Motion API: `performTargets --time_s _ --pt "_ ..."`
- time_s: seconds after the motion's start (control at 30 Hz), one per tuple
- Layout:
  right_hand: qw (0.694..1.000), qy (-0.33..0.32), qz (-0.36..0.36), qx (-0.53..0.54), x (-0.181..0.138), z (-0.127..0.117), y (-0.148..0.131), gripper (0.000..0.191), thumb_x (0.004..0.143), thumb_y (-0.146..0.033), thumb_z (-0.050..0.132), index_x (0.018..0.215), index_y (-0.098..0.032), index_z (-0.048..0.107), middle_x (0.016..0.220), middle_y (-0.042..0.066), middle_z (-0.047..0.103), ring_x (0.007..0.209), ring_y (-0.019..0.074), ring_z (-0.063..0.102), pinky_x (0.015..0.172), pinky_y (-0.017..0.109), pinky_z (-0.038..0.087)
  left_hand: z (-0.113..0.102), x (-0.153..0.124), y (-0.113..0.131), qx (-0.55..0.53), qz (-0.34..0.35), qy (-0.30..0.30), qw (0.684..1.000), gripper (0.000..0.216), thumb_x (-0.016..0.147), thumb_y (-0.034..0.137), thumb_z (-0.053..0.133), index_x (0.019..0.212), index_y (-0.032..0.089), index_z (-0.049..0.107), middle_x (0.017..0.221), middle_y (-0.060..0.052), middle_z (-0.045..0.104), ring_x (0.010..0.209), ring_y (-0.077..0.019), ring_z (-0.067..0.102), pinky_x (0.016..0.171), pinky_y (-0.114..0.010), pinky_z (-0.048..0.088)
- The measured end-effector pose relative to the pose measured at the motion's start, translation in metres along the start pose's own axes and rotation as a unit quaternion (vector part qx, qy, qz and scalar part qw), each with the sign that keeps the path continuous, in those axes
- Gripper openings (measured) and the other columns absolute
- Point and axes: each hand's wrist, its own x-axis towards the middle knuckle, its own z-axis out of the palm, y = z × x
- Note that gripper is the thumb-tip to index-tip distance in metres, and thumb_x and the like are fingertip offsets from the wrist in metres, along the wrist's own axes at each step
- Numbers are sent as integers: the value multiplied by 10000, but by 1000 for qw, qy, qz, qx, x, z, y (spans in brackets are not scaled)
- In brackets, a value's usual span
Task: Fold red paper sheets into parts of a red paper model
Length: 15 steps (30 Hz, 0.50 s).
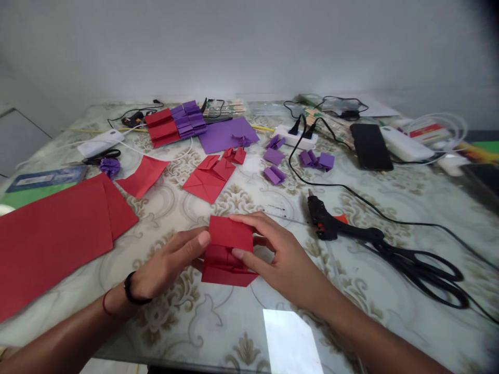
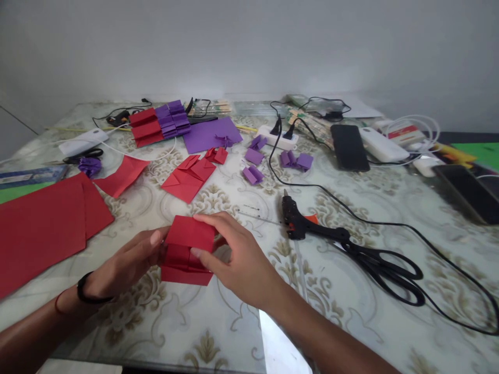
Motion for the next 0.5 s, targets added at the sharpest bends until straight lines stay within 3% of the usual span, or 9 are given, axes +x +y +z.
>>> performTargets --time_s 0.07,0.17,0.5 --pt "1000 3 12 -6 0 0 -1 407 992 -278 644 1396 -300 593 1322 61 613 1192 218 631 938 372 618 3 0 5 5 -4 -27 1000 392 975 463 695 1265 200 690 1169 -85 741 1023 -262 707 884 -383 600" --pt "1000 7 25 -9 1 1 -2 370 1023 -330 590 1390 -280 592 1342 75 608 1181 219 642 879 350 634 7 2 8 0 -31 -52 998 553 914 360 788 1412 237 581 1252 -102 713 1004 -262 726 771 -385 660" --pt "998 37 53 -14 2 -2 -3 372 1043 -417 546 1377 -262 604 1328 93 634 1151 241 666 771 329 640 6 6 5 9 -14 -14 1000 468 976 432 703 1357 189 583 1032 -77 745 949 -239 737 751 -357 668"
